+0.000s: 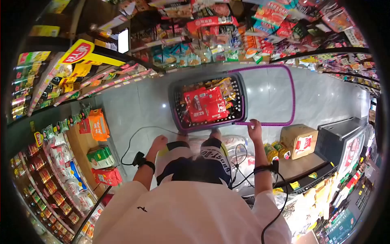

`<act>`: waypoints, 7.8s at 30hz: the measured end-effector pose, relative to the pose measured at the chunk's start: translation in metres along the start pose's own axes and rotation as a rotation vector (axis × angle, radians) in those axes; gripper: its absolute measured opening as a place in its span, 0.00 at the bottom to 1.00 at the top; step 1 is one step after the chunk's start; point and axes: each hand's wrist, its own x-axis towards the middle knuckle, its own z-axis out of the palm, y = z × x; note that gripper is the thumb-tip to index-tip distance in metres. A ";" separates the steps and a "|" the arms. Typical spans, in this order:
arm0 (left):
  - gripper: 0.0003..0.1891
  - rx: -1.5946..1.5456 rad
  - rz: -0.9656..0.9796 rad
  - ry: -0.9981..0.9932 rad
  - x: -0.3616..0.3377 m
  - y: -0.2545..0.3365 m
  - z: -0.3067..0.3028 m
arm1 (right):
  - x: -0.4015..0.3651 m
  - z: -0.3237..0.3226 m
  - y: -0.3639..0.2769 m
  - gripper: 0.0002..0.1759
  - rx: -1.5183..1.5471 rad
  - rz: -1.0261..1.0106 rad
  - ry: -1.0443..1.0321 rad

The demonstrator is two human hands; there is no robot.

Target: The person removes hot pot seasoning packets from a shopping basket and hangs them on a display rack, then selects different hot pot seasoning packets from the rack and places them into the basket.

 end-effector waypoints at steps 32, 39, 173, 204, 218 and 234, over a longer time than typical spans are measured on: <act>0.38 0.220 0.419 0.302 0.345 0.166 0.075 | 0.157 0.267 0.158 0.24 0.196 0.198 -0.215; 0.41 0.711 0.232 0.112 0.322 0.198 0.082 | 0.144 0.277 0.138 0.26 0.590 0.516 -0.298; 0.27 -0.157 1.570 1.556 -0.624 0.682 -0.496 | -0.110 -0.205 -1.022 0.26 0.721 -1.346 -0.165; 0.32 -0.058 1.601 1.813 -0.610 0.676 -0.483 | -0.105 -0.207 -1.012 0.27 0.688 -1.449 -0.101; 0.29 0.024 1.448 1.785 -0.639 0.680 -0.480 | -0.117 -0.234 -1.037 0.23 0.756 -1.392 -0.212; 0.24 0.194 1.330 1.817 -0.625 0.681 -0.483 | -0.098 -0.220 -1.037 0.23 0.673 -1.370 -0.056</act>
